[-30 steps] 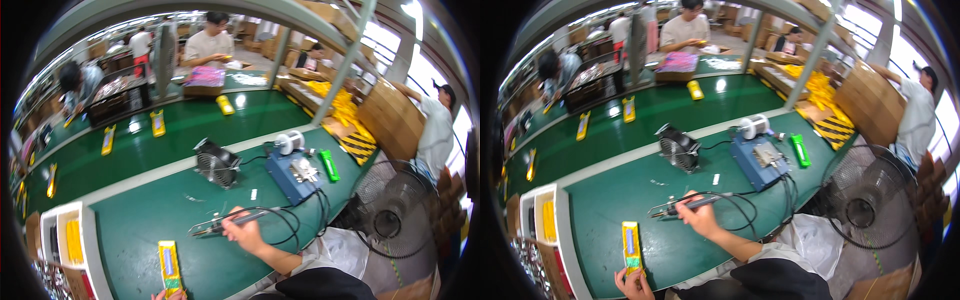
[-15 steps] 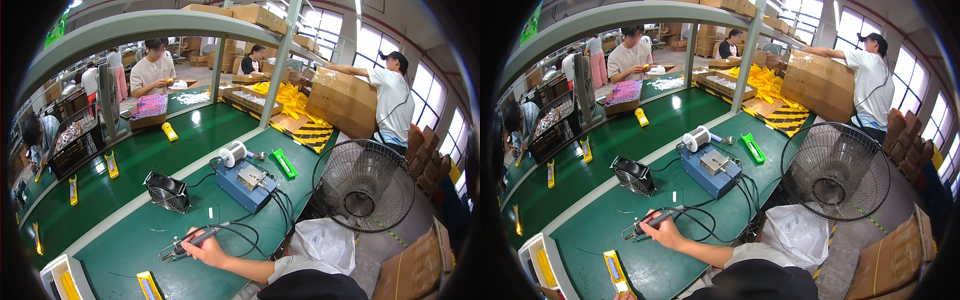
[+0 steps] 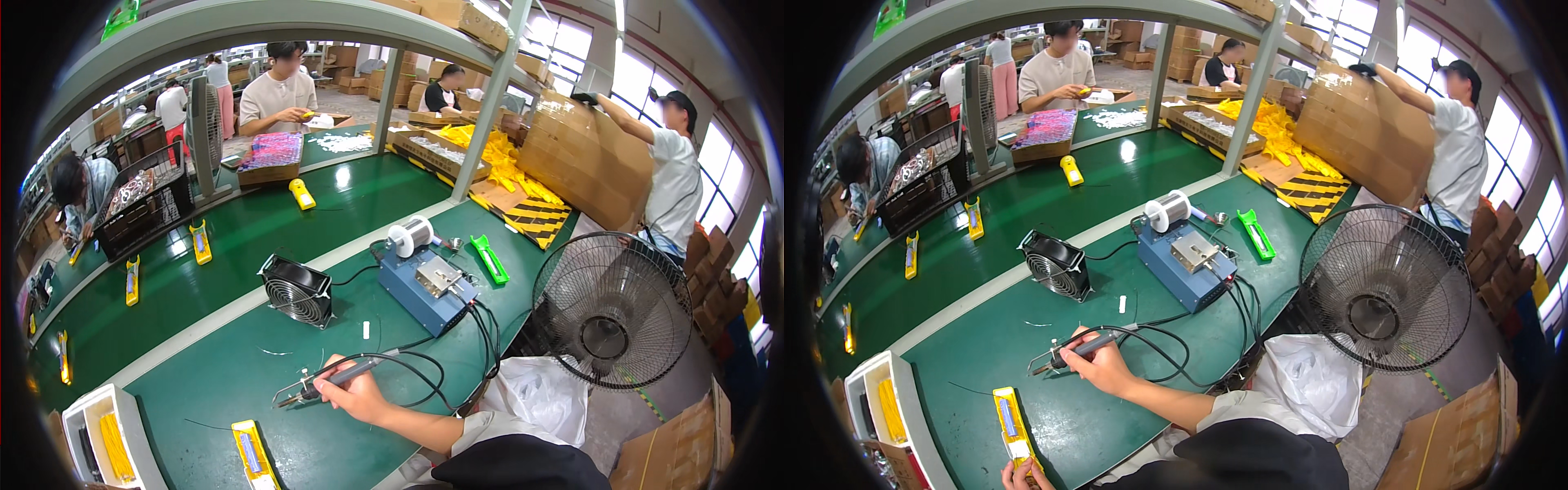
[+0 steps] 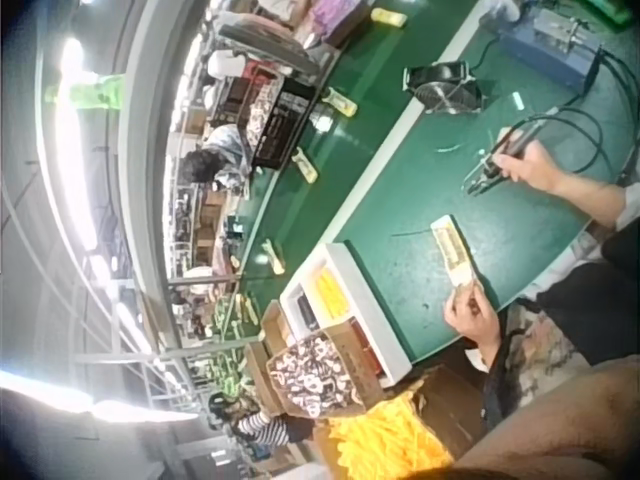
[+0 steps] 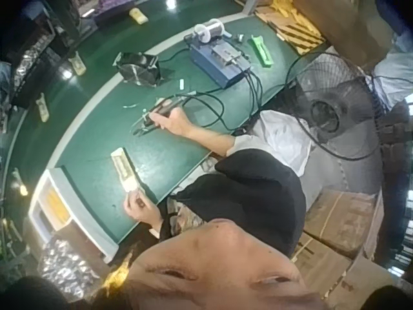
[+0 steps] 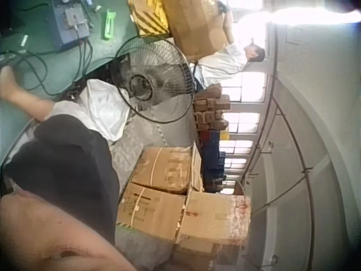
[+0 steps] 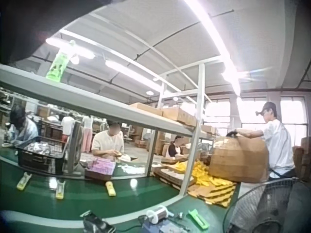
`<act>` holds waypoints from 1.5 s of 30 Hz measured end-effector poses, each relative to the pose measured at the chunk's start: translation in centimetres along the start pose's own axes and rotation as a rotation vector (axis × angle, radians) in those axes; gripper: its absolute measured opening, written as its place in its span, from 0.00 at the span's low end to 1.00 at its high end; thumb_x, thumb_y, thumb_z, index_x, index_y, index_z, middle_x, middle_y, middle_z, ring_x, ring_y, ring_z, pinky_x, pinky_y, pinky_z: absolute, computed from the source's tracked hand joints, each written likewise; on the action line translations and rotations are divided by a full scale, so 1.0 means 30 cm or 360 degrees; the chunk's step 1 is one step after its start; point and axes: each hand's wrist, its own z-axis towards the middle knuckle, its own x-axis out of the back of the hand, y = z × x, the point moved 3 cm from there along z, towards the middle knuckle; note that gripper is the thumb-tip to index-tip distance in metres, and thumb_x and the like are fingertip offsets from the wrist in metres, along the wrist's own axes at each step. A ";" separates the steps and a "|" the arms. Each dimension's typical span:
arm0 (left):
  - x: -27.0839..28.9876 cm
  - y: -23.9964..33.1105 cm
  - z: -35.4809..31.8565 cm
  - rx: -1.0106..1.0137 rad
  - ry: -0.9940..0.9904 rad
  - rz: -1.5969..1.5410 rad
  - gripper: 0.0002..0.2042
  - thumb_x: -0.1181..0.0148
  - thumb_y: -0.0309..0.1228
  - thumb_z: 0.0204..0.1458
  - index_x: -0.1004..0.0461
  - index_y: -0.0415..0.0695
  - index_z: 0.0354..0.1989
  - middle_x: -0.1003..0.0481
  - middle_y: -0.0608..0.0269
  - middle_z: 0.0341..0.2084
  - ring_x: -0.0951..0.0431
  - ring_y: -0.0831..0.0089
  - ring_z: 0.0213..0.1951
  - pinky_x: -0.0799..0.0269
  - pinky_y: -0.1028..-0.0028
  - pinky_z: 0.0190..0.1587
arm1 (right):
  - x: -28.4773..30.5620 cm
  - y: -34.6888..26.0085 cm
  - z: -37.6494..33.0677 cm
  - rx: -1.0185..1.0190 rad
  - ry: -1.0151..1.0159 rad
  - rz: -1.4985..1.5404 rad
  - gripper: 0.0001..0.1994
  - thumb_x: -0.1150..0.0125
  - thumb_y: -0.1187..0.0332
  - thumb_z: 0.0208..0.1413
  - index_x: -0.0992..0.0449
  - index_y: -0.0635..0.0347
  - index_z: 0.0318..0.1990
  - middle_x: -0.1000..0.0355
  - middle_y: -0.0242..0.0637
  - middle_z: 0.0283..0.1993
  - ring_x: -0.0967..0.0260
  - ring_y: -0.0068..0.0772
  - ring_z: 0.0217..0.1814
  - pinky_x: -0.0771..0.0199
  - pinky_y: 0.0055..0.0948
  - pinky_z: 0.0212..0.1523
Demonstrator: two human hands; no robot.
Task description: The person picks flashlight housings from a conveyor belt, takes reflectors from a container, and solders electrical wires to circuit boards using a soldering iron. The person then places the assembled flashlights back onto the conveyor belt.
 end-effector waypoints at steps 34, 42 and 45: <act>0.014 -0.041 -0.032 0.0051 0.0186 -0.0213 0.05 0.40 0.30 0.39 0.26 0.48 0.27 0.27 0.72 0.28 0.29 0.72 0.41 0.36 0.68 0.43 | 0.012 -0.020 -0.029 0.0072 0.0303 -0.0474 0.08 0.48 0.69 0.50 0.38 0.63 0.32 0.36 0.37 0.19 0.42 0.22 0.16 0.42 0.19 0.16; 0.042 -0.020 -0.002 0.0064 0.0170 -0.0257 0.07 0.40 0.29 0.39 0.27 0.47 0.29 0.27 0.68 0.31 0.29 0.70 0.41 0.36 0.69 0.43 | 0.014 -0.017 -0.017 0.0177 0.0261 -0.0460 0.09 0.49 0.68 0.51 0.38 0.65 0.31 0.37 0.37 0.18 0.42 0.23 0.15 0.42 0.19 0.16; 0.048 -0.019 -0.005 0.0061 0.0161 -0.0248 0.07 0.40 0.29 0.40 0.27 0.47 0.29 0.27 0.69 0.31 0.29 0.70 0.41 0.35 0.70 0.41 | 0.007 -0.021 -0.021 0.0198 0.0294 -0.0484 0.09 0.48 0.67 0.51 0.37 0.65 0.32 0.37 0.38 0.18 0.42 0.23 0.15 0.42 0.20 0.16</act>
